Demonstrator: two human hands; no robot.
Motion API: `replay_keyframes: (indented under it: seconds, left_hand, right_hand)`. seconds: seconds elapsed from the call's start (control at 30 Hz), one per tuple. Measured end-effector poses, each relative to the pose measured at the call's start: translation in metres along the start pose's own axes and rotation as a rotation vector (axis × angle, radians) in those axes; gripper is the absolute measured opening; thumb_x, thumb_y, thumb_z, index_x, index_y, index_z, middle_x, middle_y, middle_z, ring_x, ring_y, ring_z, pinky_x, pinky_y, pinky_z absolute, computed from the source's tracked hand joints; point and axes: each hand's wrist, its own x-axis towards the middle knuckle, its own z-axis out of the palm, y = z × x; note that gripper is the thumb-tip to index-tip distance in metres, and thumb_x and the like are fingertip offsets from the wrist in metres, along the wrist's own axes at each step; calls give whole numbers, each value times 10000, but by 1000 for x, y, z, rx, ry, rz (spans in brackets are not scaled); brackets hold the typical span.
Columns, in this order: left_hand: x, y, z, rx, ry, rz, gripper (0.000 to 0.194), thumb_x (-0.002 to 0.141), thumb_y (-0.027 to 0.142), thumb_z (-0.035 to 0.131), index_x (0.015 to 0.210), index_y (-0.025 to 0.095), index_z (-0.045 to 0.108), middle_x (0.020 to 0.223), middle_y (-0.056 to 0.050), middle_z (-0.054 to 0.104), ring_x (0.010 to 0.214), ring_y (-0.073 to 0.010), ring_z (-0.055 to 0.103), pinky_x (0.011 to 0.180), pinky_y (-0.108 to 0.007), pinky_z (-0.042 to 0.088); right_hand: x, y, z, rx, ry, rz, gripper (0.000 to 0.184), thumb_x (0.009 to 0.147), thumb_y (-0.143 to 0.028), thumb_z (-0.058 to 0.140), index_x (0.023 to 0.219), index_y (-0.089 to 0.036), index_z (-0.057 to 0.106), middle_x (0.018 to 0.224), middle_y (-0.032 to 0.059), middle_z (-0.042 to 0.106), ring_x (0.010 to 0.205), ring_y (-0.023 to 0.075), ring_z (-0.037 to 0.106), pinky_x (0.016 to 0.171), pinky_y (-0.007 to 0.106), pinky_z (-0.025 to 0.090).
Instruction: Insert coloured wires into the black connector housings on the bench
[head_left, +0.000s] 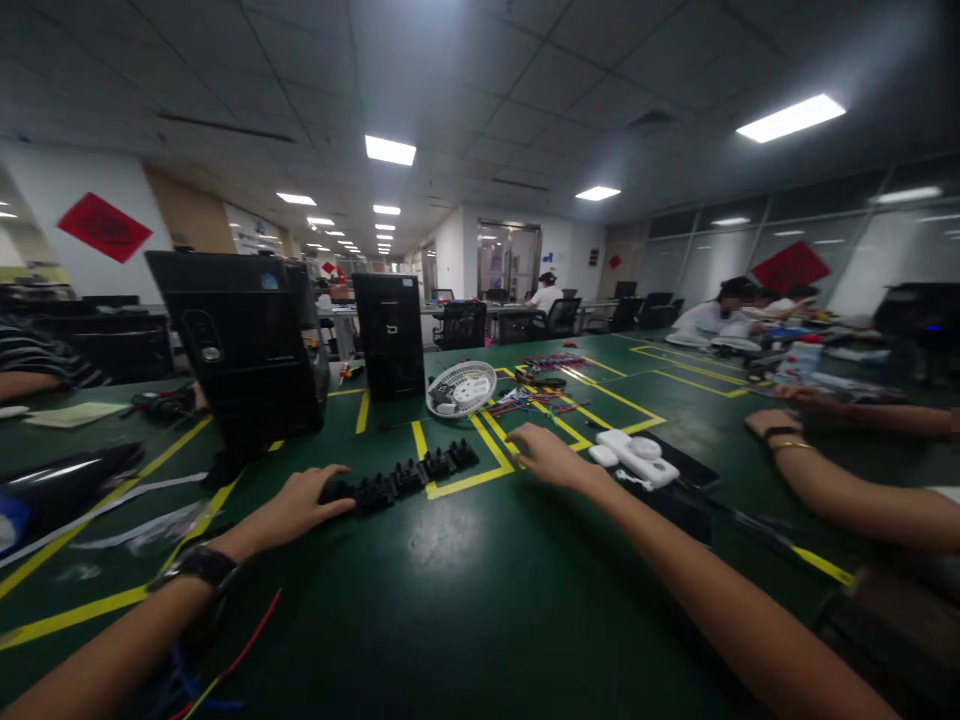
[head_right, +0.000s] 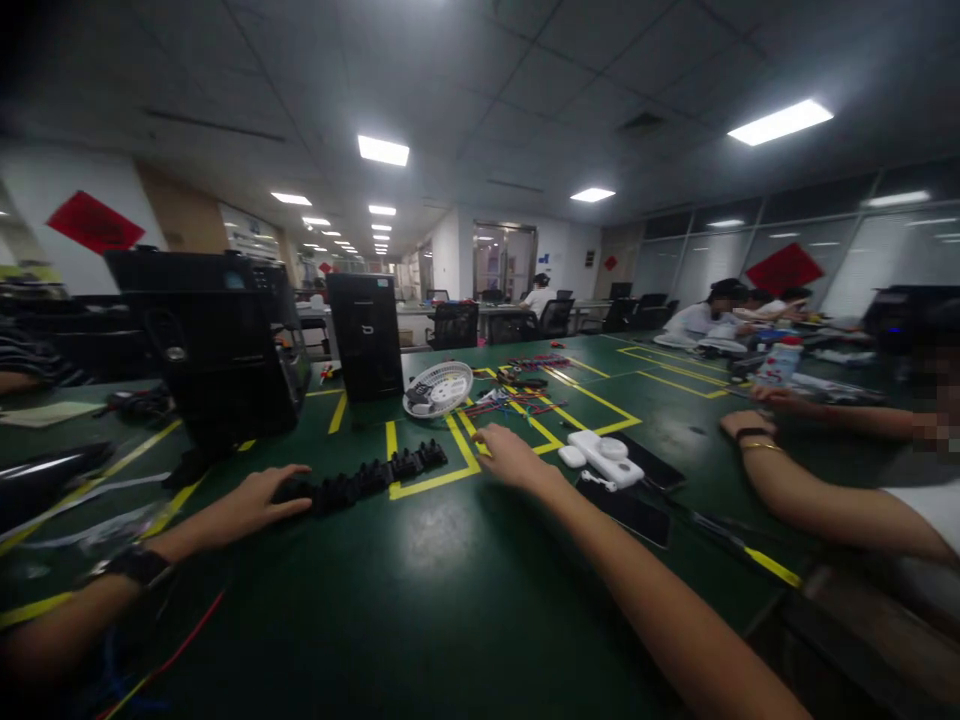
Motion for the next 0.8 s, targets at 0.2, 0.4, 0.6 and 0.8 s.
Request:
replay_keyframes:
  seconds: [0.2, 0.4, 0.6, 0.8]
  left_hand:
    - [-1, -45, 4, -73, -53, -4, 765, 651, 648, 544, 1241, 161, 538, 1186, -156, 615, 1118, -342, 552, 946, -435, 420]
    - [-12, 5, -3, -126, 3, -4, 582, 611, 502, 602, 1058, 129, 619, 1098, -134, 653, 1047, -331, 589, 917, -435, 426]
    - [-5, 67, 22, -158, 60, -6, 457, 591, 363, 700, 998, 165, 636, 1086, -117, 645, 1045, -289, 568, 917, -350, 405]
    - [21, 137, 59, -307, 124, 55, 436, 560, 333, 746, 931, 175, 579, 971, -102, 619, 1031, -305, 537, 870, -357, 402]
  right_hand:
    - [-153, 19, -52, -239, -42, 400, 187, 875, -290, 502, 895, -174, 648, 890, 92, 651, 809, 210, 606, 668, 275, 399]
    - [-210, 37, -34, -196, -74, 469, 176, 855, -294, 507, 950, -193, 615, 951, 87, 645, 869, 224, 621, 711, 285, 421]
    - [-200, 45, -23, -75, -6, 435, 201, 853, -339, 458, 904, -225, 616, 907, 70, 665, 799, 220, 634, 660, 291, 436]
    - [-152, -9, -28, 153, 121, 286, 199, 842, -376, 467, 837, -210, 576, 753, 45, 660, 670, 193, 615, 587, 275, 422]
